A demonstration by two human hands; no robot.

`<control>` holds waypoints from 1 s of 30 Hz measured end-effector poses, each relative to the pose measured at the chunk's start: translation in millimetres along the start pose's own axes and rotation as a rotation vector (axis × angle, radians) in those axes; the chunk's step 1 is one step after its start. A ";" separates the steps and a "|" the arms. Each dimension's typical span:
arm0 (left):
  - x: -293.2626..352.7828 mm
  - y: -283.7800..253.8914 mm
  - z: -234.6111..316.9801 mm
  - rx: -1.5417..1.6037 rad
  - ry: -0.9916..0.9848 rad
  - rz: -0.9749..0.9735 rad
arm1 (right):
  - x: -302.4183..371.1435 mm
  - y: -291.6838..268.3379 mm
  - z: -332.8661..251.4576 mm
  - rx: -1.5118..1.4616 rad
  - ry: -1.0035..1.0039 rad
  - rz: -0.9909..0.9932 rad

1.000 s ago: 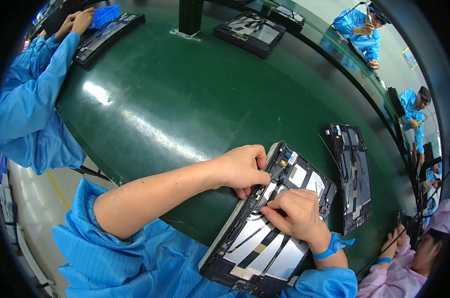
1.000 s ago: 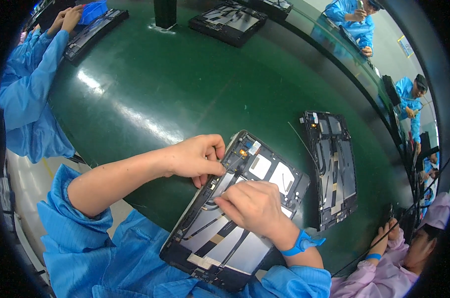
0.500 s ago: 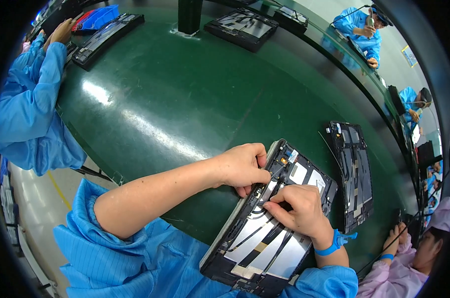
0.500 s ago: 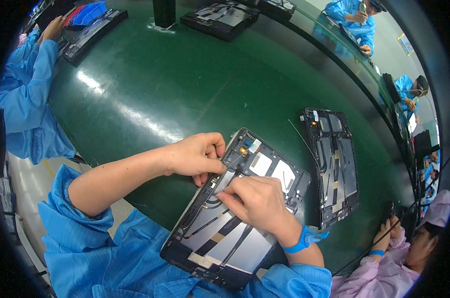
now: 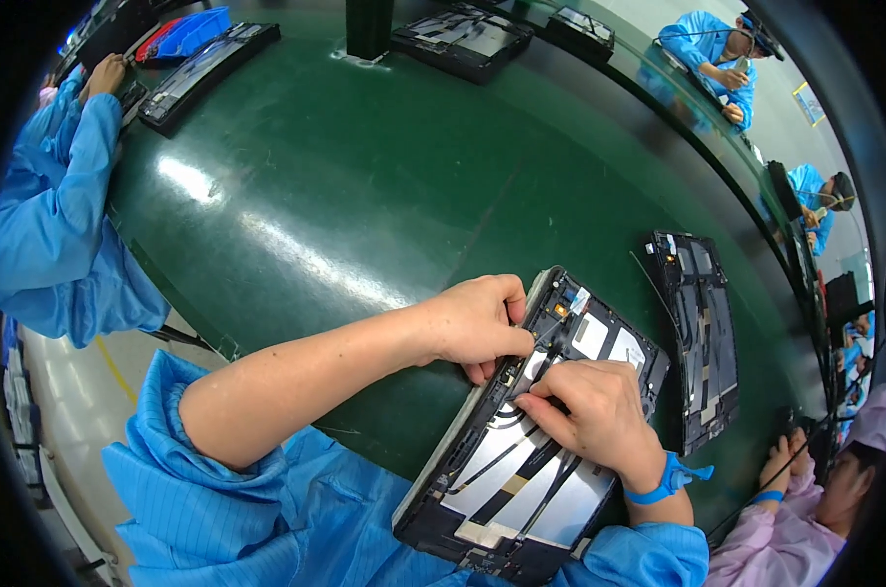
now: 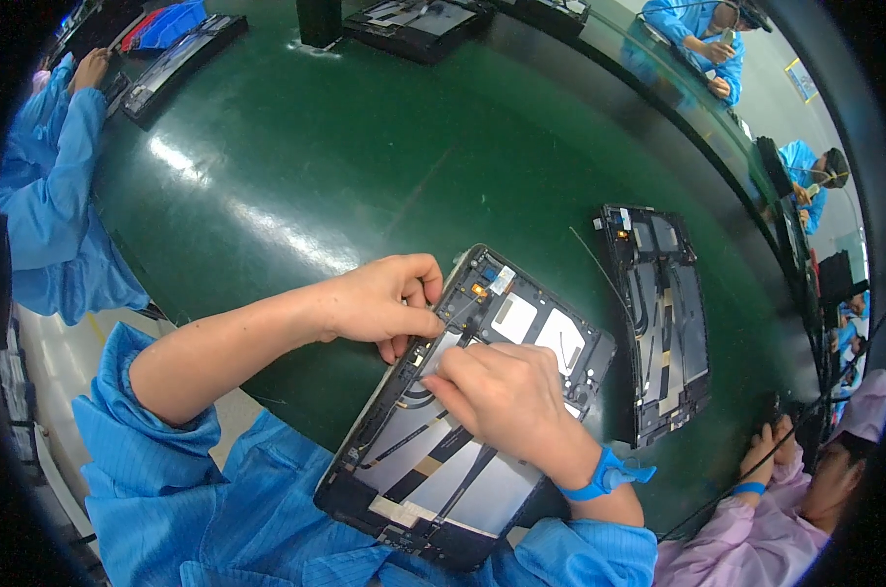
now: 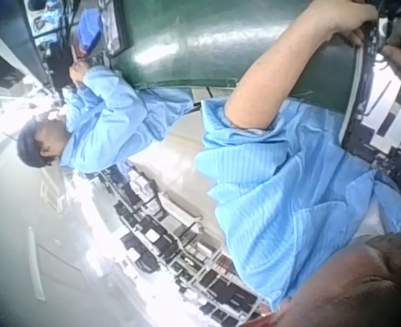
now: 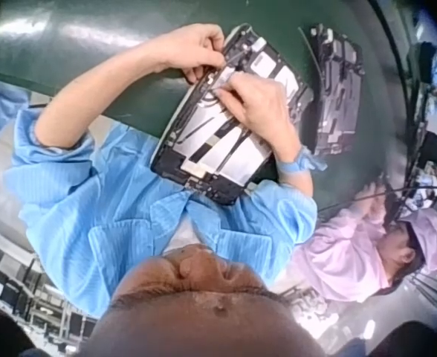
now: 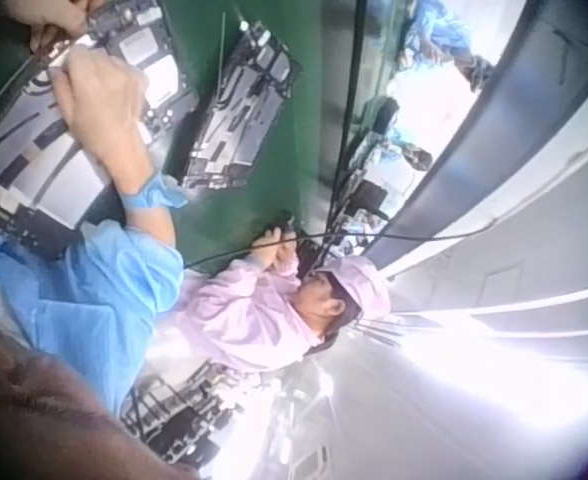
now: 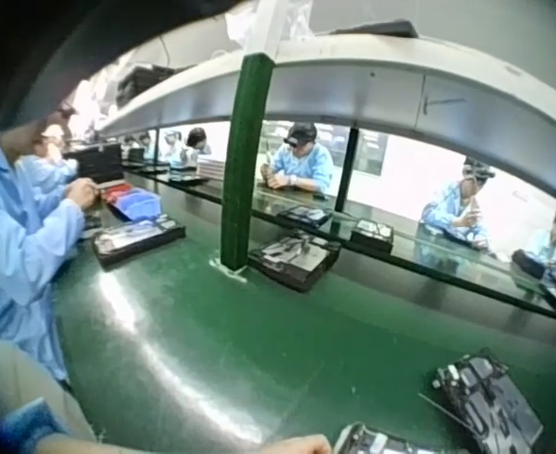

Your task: The person assembles internal components of a tablet by placing a flex cable and adhesive tape into a tablet chassis, using tweezers to position the small parts.

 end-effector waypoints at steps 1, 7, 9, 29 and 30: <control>-1.0 0.6 1.0 -0.003 -0.001 -0.005 | -2.2 -3.8 -2.2 0.000 0.004 0.002; 1.2 -3.9 0.7 -0.052 0.012 0.036 | -40.0 -7.7 -28.5 0.340 -0.078 -0.401; 1.7 -3.7 -1.1 -0.042 0.030 0.046 | -44.7 -7.0 -25.4 0.331 -0.106 -0.430; 4.6 -0.8 -4.2 0.011 0.011 0.015 | -28.8 -42.7 16.0 0.284 0.174 -0.189; 5.2 0.7 -0.2 0.003 0.020 0.009 | -25.9 -50.7 22.2 0.087 0.232 -0.100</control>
Point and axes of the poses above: each hand's wrist, its own x-axis away from the middle knuckle, its own y-axis out of the palm, z = x × y, the point moved 4 cm from there along -x, towards the middle knuckle, and after that the axes turned 4 degrees about -x, right-handed, at the moved point
